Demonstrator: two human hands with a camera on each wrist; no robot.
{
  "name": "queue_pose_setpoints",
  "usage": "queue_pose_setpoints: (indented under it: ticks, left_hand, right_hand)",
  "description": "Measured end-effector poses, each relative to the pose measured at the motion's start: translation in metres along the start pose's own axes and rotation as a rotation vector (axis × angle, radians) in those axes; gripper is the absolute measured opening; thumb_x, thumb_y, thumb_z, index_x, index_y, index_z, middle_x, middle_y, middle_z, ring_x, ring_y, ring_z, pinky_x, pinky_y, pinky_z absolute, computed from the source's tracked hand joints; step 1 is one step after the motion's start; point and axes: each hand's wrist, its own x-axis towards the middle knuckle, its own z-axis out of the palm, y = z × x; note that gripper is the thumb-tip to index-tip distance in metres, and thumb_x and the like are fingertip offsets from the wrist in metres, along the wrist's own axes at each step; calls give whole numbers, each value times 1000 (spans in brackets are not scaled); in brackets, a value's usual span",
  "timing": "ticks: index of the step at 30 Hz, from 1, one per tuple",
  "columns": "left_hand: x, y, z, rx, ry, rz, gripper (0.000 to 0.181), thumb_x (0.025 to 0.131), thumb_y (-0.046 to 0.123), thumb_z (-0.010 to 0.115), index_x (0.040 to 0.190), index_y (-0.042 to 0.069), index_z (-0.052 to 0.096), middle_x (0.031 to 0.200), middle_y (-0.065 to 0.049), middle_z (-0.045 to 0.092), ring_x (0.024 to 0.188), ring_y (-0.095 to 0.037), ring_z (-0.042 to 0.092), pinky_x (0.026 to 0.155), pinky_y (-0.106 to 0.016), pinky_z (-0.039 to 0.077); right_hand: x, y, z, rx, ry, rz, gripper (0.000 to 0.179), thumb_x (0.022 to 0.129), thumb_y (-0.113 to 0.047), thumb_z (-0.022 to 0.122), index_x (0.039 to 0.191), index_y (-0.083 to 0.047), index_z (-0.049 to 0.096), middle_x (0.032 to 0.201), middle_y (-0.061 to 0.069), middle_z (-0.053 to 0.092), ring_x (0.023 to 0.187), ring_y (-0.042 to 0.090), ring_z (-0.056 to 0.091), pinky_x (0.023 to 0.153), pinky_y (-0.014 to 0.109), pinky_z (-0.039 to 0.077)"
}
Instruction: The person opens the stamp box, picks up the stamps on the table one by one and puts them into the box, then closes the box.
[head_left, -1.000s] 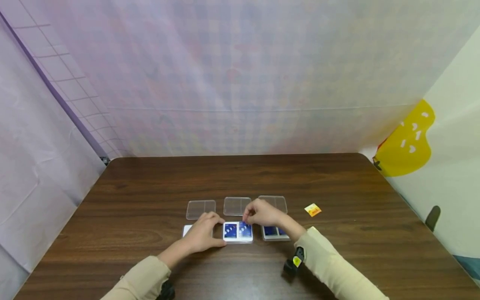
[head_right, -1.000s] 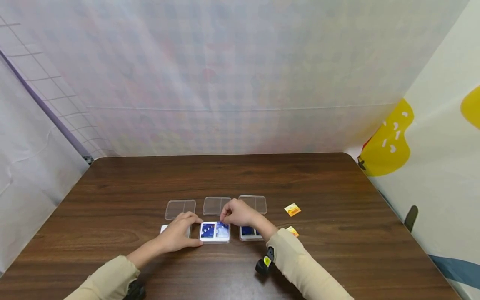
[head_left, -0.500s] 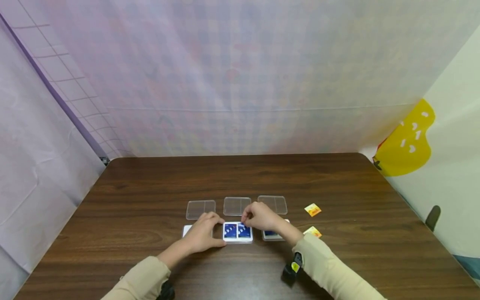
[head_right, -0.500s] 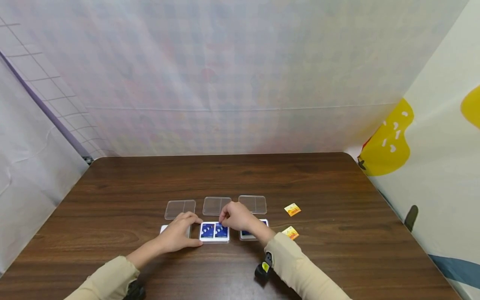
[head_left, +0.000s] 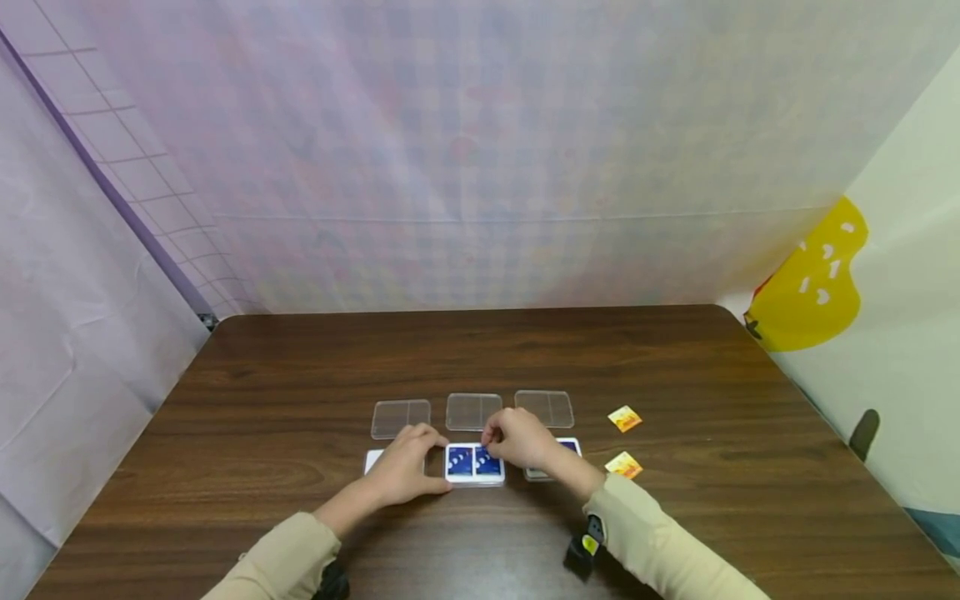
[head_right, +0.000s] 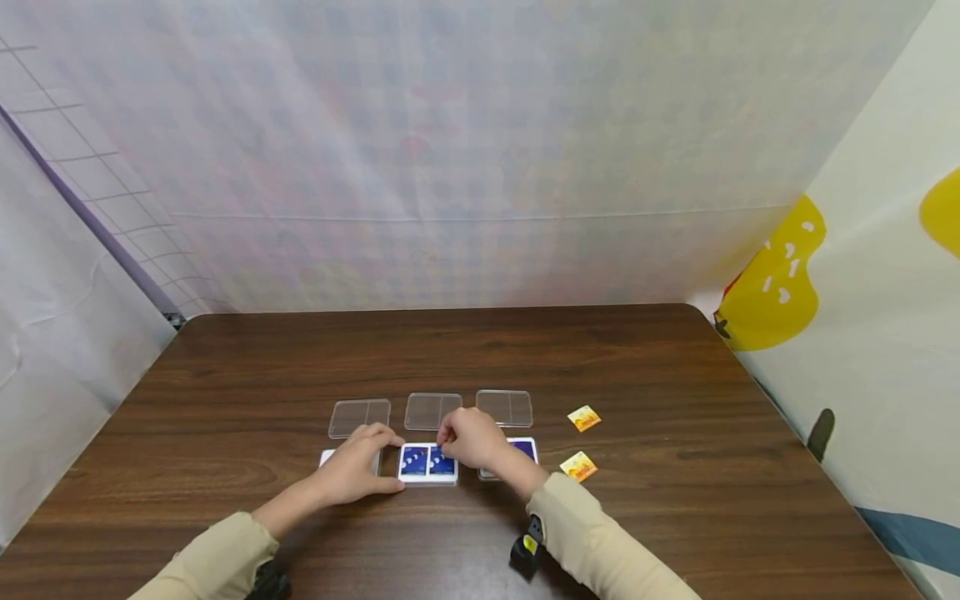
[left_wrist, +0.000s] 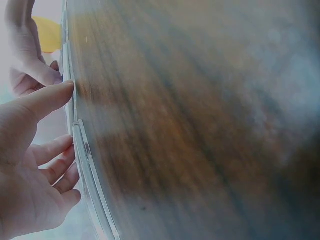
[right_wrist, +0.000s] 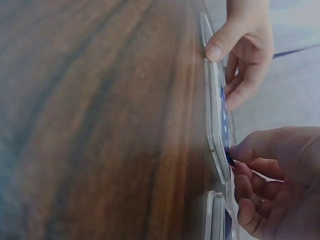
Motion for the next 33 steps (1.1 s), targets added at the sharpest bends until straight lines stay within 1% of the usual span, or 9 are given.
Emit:
queue_pose_setpoints:
  ticks: [6,11,15,17,19,23,26,29,33]
  left_hand:
    - [0,0,0,1,5,6,54,66,28,78,107,-1,60,104,-8,56,96,-23,49,84,-39,44]
    - [0,-1,-2,12,-16,20,55,65,29,78,108,-1,60,105,-9,56,97,-24,49,86,-40,43]
    - [0,-2,-6,18,-48,27,59,65,31,78,110,-2,58,108,-11,56,101,-27,49,90,-41,42]
    - [0,-2,-8,9,-50,19,61,65,32,78,112,-2,57,109,-12,56,103,-28,49,91,-42,41]
    - [-2,-3,-11,-16,-34,5,63,65,32,78,113,-2,57,111,-12,56,105,-29,49,92,-43,41]
    - [-8,-9,-20,-47,20,2,61,66,28,78,114,-2,56,112,-13,57,106,-30,50,92,-45,41]
    - [-15,-16,-29,-24,43,-5,59,67,28,77,113,-2,57,111,-13,58,106,-31,50,92,-45,41]
    - [-25,-25,-37,3,48,-55,61,65,31,78,111,-3,58,110,-14,58,106,-33,50,90,-47,42]
    - [-39,-36,-46,33,47,-133,68,62,37,80,111,-4,57,111,-17,56,105,-35,49,89,-49,42]
  right_hand:
    - [-1,-5,1,-46,3,2,10,65,-5,66,70,-13,63,58,-10,50,55,4,44,51,21,37]
    - [-2,-2,-6,0,-25,-41,10,68,-4,64,76,-10,64,63,-7,56,58,2,47,54,19,40]
    - [-7,8,-19,48,-10,-59,8,72,-3,62,79,-6,65,68,-4,60,61,2,50,57,18,42]
    - [-11,16,-27,60,9,-54,7,74,-3,62,80,-5,65,68,-4,60,62,3,50,57,18,43]
    - [-16,25,-35,72,27,-37,6,74,-3,62,80,-4,65,68,-4,60,62,3,50,57,19,43]
    - [-28,49,-51,74,76,26,8,74,-4,62,81,-3,65,66,-5,58,60,2,49,56,20,43]
    - [-40,69,-65,62,112,99,12,73,-6,63,84,-1,64,66,-3,58,58,4,48,55,22,42]
    - [-52,88,-79,51,128,195,19,75,-8,66,90,2,63,71,2,60,59,9,51,55,26,43]
    - [-68,108,-92,-17,146,318,30,74,-13,69,97,5,61,79,10,62,67,19,56,60,33,46]
